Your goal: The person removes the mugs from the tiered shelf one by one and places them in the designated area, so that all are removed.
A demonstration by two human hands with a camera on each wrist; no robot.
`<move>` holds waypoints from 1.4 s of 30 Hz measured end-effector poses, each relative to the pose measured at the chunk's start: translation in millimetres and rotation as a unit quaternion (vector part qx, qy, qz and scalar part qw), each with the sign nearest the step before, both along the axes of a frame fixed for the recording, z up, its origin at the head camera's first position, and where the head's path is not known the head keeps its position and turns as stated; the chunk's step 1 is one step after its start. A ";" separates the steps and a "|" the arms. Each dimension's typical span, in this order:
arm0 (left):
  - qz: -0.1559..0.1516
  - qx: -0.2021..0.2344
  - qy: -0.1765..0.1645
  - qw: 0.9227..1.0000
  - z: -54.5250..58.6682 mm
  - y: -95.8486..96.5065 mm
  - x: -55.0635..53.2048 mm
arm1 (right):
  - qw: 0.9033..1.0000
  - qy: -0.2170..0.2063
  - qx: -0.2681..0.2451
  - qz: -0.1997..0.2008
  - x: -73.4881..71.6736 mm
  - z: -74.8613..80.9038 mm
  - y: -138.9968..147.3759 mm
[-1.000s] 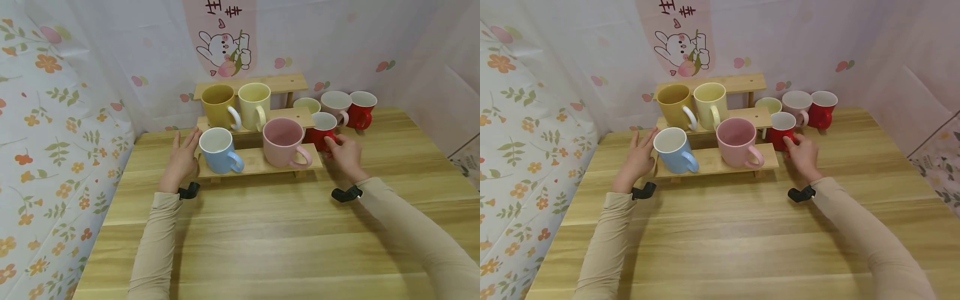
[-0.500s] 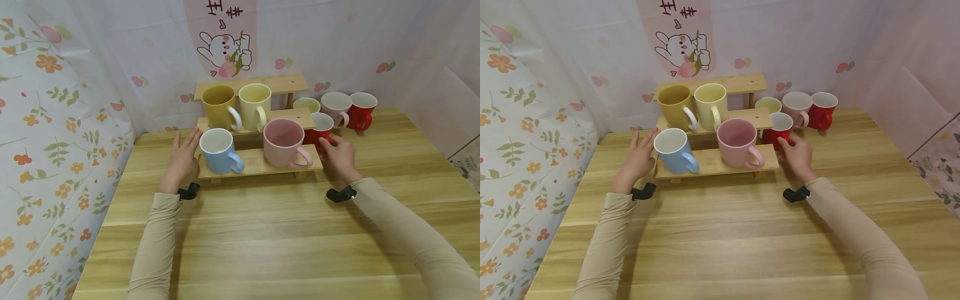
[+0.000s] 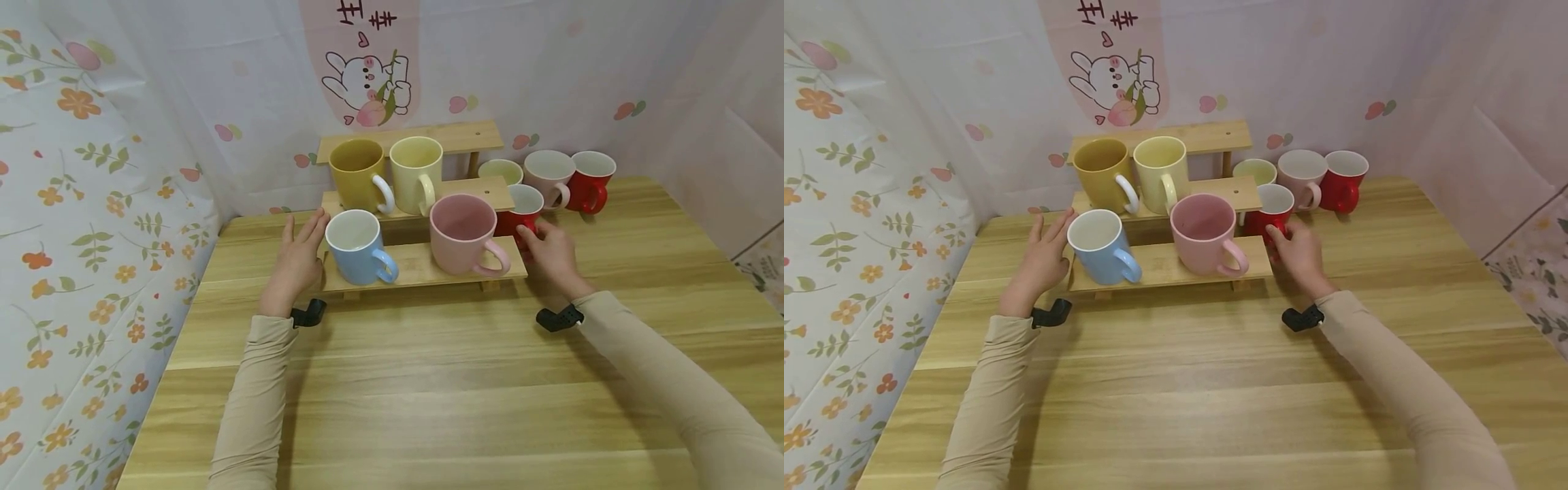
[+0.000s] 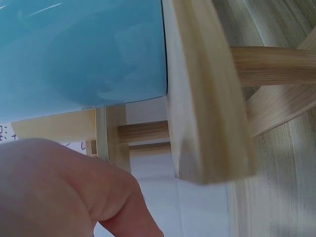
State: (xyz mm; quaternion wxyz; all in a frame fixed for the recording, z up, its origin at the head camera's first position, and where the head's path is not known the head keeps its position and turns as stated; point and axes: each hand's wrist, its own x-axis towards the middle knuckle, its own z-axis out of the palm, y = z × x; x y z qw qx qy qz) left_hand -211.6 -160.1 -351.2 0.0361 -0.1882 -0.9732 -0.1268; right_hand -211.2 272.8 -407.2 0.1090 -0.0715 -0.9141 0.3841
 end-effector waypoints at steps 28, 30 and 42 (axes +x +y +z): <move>-0.006 0.008 0.002 1.000 0.7 0.5 -1.9 | 0.999 0.036 0.017 0.001 7.4 61.1 7.3; -0.007 0.008 0.002 1.000 0.8 0.8 -2.0 | 0.999 0.041 0.011 0.008 7.5 68.9 4.8; -0.002 0.009 -0.003 1.000 -2.0 -0.1 -1.9 | 0.999 -0.002 -0.007 0.048 5.4 105.6 -17.2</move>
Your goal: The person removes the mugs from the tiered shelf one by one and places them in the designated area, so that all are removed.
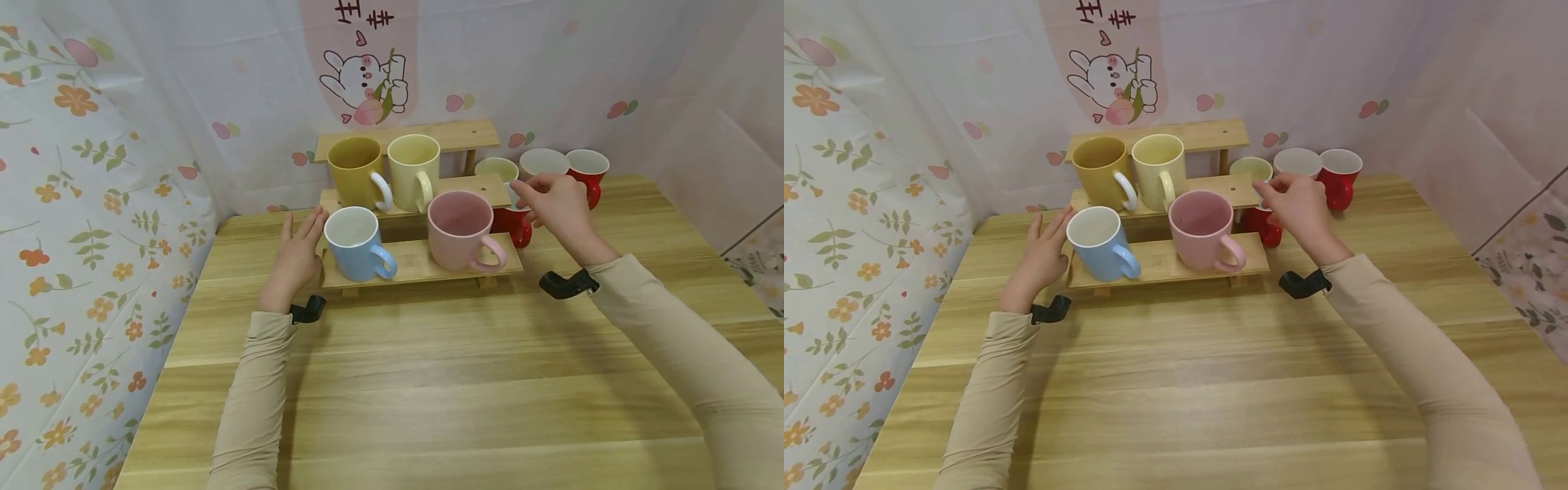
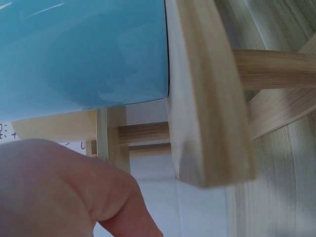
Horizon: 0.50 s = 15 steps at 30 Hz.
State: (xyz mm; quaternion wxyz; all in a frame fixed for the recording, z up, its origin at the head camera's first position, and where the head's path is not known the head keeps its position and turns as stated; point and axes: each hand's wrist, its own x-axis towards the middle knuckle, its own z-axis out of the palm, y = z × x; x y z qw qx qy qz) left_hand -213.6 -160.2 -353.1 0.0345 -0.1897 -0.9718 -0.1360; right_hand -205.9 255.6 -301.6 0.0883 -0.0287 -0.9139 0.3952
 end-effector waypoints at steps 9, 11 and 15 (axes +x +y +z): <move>-0.002 -0.009 -0.001 1.000 -0.5 0.4 1.0 | 0.999 -0.018 -0.014 0.038 -5.0 24.7 -21.2; -0.001 -0.007 -0.002 1.000 0.0 0.4 1.7 | 0.998 -0.024 -0.013 0.048 -6.6 31.0 -27.2; -0.001 -0.003 0.003 1.000 0.9 0.3 1.6 | 0.998 -0.028 0.009 0.064 -11.8 41.6 -38.6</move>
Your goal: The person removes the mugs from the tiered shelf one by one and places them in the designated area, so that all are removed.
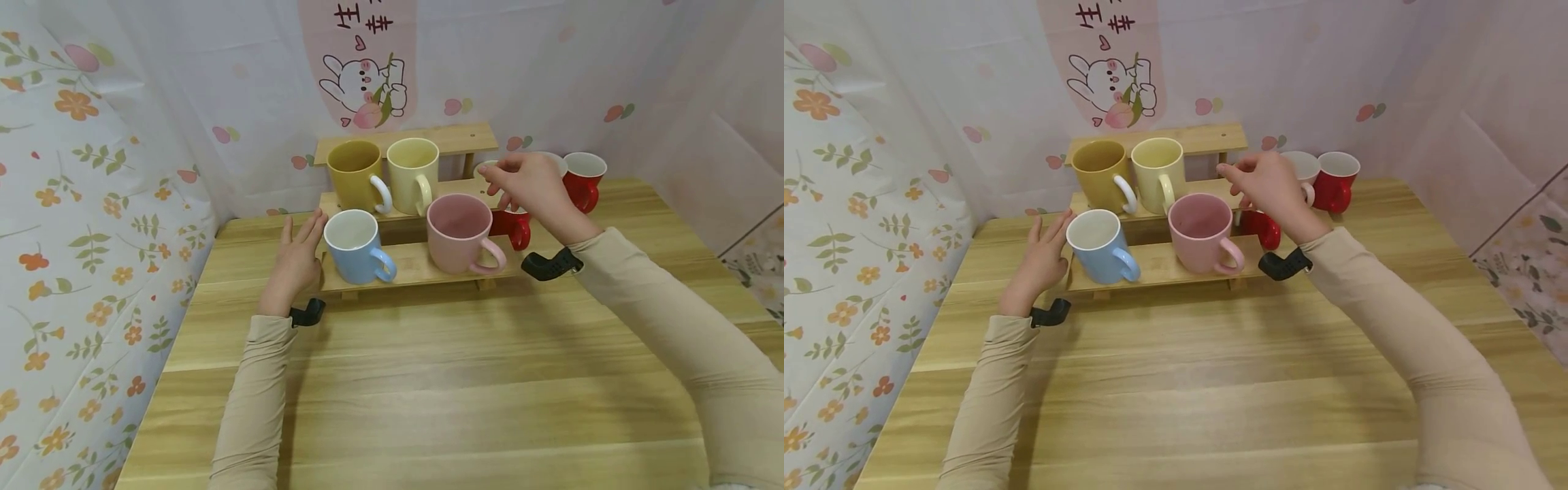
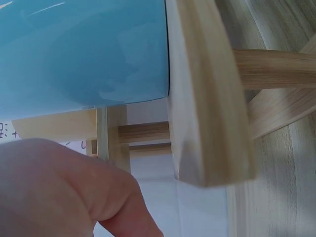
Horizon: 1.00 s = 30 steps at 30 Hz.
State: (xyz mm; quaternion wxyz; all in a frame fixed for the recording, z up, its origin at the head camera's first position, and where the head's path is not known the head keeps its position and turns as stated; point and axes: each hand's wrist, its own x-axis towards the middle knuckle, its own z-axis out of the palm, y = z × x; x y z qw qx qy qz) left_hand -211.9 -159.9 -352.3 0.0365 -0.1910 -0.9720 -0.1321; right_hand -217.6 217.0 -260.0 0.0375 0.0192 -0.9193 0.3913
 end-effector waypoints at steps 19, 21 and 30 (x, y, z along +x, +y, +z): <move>-0.003 0.009 -0.001 1.000 -2.1 -1.0 -1.4 | 0.991 -0.041 0.082 0.094 -26.6 24.5 -39.8; -0.004 0.008 0.001 1.000 -2.0 -0.9 -1.5 | 0.989 -0.049 0.094 0.103 -27.6 26.5 -43.6; -0.005 0.010 0.000 1.000 -1.6 -0.9 -1.2 | 0.979 -0.082 0.141 0.125 -37.5 30.2 -62.5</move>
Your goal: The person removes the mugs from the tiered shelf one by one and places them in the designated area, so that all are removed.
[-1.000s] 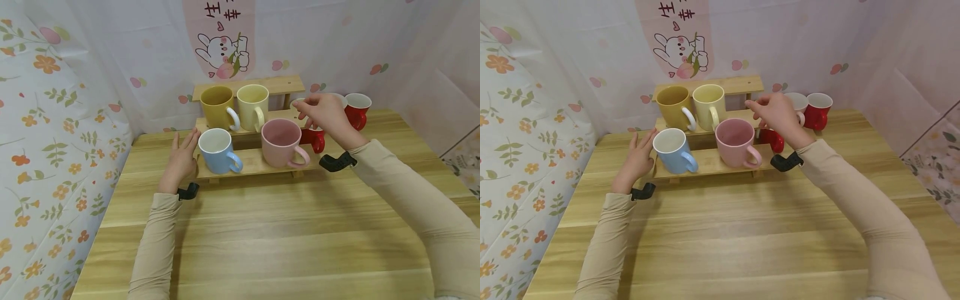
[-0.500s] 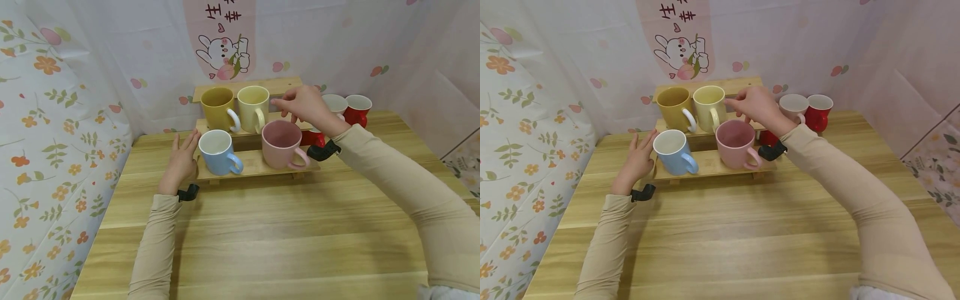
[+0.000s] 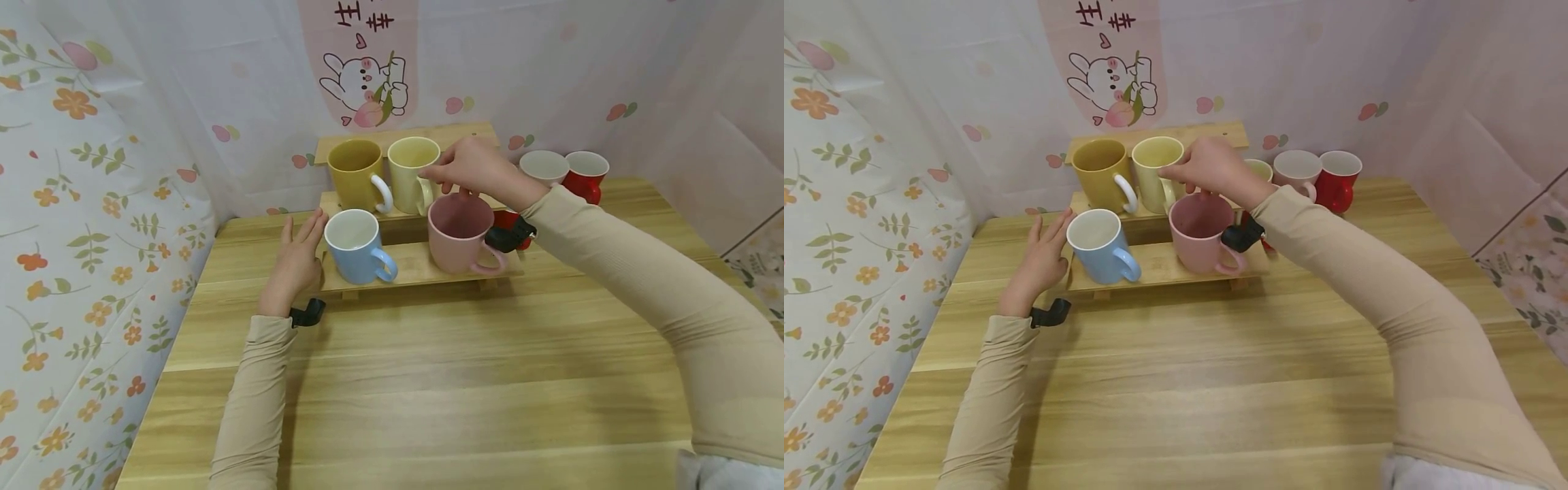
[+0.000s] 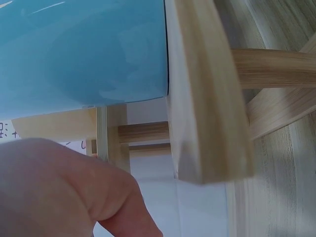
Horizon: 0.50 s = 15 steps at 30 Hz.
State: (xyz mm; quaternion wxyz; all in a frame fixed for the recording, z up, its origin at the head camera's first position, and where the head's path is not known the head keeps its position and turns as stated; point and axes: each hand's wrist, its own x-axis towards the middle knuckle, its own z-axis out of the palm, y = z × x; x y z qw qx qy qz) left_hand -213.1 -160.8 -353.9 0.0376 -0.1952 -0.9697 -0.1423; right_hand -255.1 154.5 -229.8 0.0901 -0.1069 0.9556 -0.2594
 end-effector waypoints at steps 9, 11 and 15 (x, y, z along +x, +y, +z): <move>-0.004 -0.002 0.003 1.000 0.7 -1.0 -0.9 | 0.999 -0.005 0.042 0.031 -3.3 1.4 -13.9; -0.004 0.000 0.001 1.000 1.3 -1.1 -0.7 | 0.998 -0.010 0.046 0.033 -3.6 1.6 -14.7; -0.002 0.003 -0.009 1.000 1.5 -1.1 0.1 | 0.998 -0.020 0.045 0.028 -4.9 1.8 -14.7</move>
